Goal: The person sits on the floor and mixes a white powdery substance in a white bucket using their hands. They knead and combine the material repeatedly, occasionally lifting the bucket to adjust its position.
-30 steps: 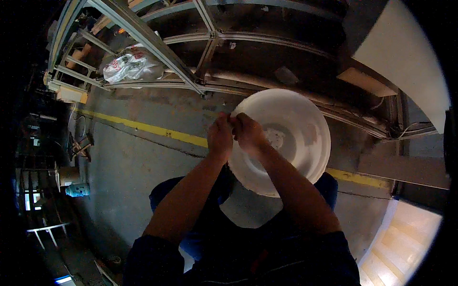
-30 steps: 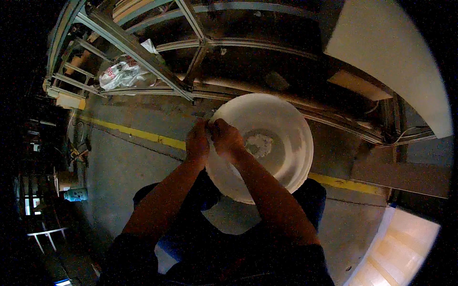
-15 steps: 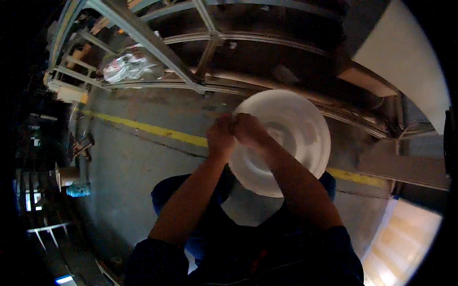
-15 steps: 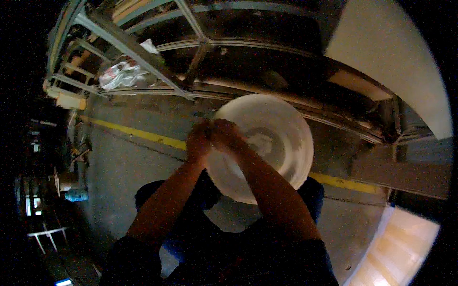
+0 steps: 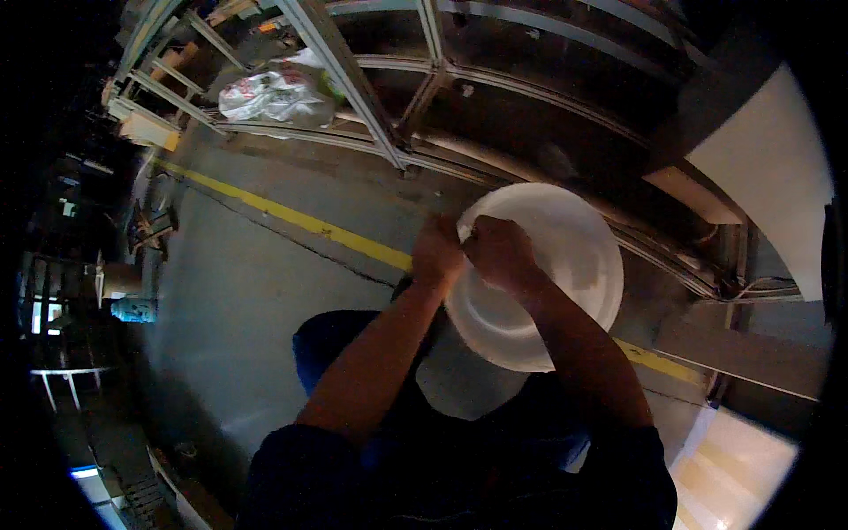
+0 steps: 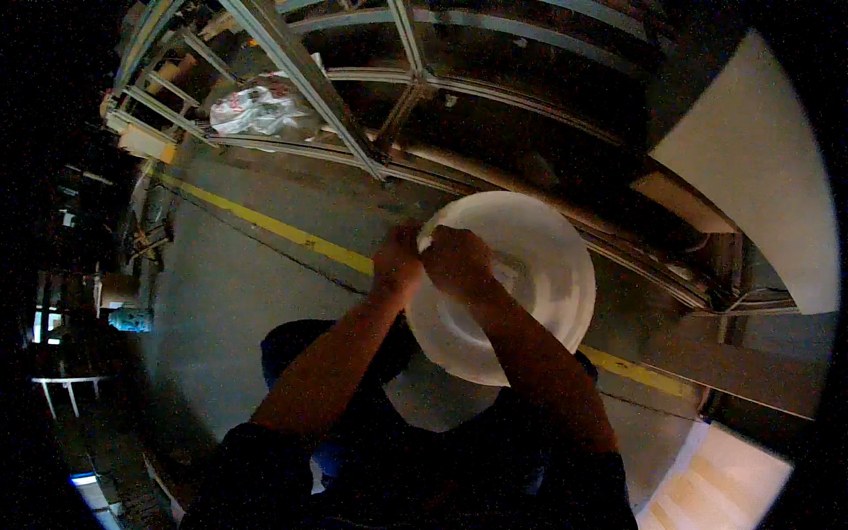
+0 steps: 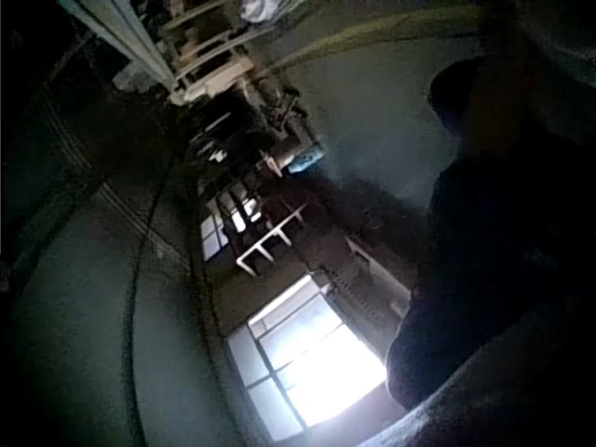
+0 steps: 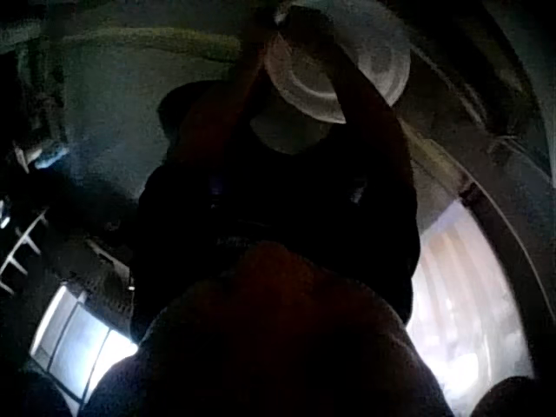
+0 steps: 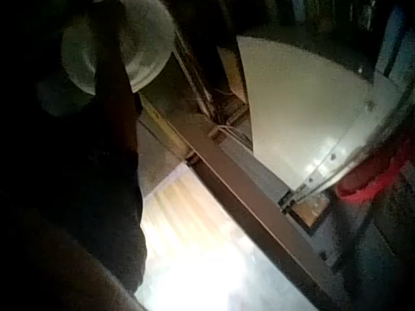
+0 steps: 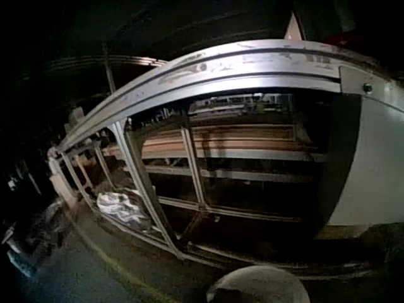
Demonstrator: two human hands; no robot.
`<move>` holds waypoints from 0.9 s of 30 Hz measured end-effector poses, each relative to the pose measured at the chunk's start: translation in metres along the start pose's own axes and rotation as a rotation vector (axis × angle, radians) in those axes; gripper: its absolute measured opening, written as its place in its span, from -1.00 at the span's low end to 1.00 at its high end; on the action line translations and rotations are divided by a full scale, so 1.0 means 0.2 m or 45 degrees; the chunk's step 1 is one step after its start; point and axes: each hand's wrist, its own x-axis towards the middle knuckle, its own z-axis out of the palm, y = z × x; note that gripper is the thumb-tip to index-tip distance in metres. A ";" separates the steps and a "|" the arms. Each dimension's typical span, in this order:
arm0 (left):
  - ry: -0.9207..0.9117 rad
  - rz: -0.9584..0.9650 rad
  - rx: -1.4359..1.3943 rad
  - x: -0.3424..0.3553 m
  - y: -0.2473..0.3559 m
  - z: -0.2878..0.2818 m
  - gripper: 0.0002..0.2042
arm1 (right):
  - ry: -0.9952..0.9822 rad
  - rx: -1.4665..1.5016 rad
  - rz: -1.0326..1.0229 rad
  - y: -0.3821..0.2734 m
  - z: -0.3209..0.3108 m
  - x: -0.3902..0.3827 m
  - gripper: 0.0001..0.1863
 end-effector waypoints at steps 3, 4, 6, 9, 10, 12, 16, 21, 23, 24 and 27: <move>0.066 -0.116 -0.241 -0.02 0.02 0.01 -0.67 | 0.073 -0.011 -0.084 0.01 -0.02 -0.07 -0.68; 0.062 -0.282 -0.425 0.00 0.03 0.01 -0.65 | 0.070 0.045 -0.068 0.02 -0.01 -0.05 -0.68; 0.079 -0.353 -0.538 0.01 0.01 0.03 -0.59 | 0.081 0.081 -0.172 0.06 -0.02 -0.03 -0.70; 0.129 -0.194 -0.439 0.01 -0.04 0.09 -0.52 | 0.097 0.126 -0.288 0.10 -0.05 -0.03 -0.72; 0.125 -0.230 -0.476 0.01 0.01 0.06 -0.52 | 0.084 0.214 -0.157 0.12 -0.05 -0.03 -0.72; 0.120 -0.253 -0.503 0.00 0.08 0.02 -0.52 | 0.132 0.242 -0.124 0.14 -0.05 -0.05 -0.72; 0.147 -0.114 -0.364 0.03 0.03 0.06 -0.54 | 0.136 0.287 -0.138 0.16 -0.08 -0.04 -0.72; 0.107 -0.242 -0.395 0.03 0.05 0.08 -0.53 | 0.013 0.474 0.048 0.16 -0.12 -0.04 -0.72; 0.055 -0.239 -0.345 0.05 0.04 0.07 -0.53 | 0.033 0.475 0.032 0.15 -0.12 -0.05 -0.72; 0.042 -0.287 -0.375 0.04 0.04 0.06 -0.54 | 0.044 0.469 0.015 0.15 -0.11 -0.06 -0.72; -0.013 -0.378 -0.472 0.02 0.10 0.02 -0.55 | 0.093 0.366 -0.104 0.20 -0.09 -0.07 -0.71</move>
